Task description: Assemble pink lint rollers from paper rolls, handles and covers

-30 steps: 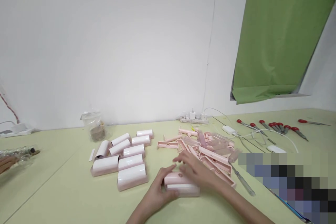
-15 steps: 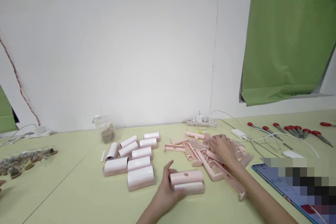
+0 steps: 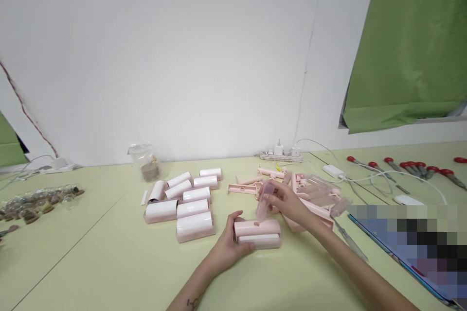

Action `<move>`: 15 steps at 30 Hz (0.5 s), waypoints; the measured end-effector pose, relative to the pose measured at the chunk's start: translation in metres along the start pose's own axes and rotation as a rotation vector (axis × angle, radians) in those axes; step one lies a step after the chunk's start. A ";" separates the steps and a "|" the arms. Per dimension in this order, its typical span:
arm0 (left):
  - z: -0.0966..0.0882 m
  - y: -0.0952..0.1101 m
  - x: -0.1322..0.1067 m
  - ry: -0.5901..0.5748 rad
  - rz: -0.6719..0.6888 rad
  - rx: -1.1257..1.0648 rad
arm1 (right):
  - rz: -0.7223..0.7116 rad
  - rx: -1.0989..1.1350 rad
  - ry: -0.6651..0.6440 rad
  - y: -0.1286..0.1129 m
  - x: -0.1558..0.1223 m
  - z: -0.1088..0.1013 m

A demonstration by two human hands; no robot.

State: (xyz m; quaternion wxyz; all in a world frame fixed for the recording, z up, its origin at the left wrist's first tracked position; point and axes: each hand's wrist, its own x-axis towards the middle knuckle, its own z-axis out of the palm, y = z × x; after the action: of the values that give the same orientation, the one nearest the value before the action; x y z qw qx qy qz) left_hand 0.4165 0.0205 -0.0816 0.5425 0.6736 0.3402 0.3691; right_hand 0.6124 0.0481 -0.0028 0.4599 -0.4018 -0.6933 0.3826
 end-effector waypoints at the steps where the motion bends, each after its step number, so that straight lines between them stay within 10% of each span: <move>1: 0.000 0.000 0.000 0.000 0.000 -0.009 | -0.010 -0.018 -0.023 0.001 -0.001 0.002; 15: 0.004 0.003 0.000 0.100 0.001 0.039 | -0.157 -0.517 -0.068 -0.026 -0.012 0.025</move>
State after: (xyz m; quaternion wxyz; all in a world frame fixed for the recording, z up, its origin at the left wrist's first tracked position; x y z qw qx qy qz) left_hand 0.4204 0.0181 -0.0792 0.5116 0.6649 0.3734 0.3960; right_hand 0.5863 0.0235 0.0095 0.3467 -0.4381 -0.8119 0.1693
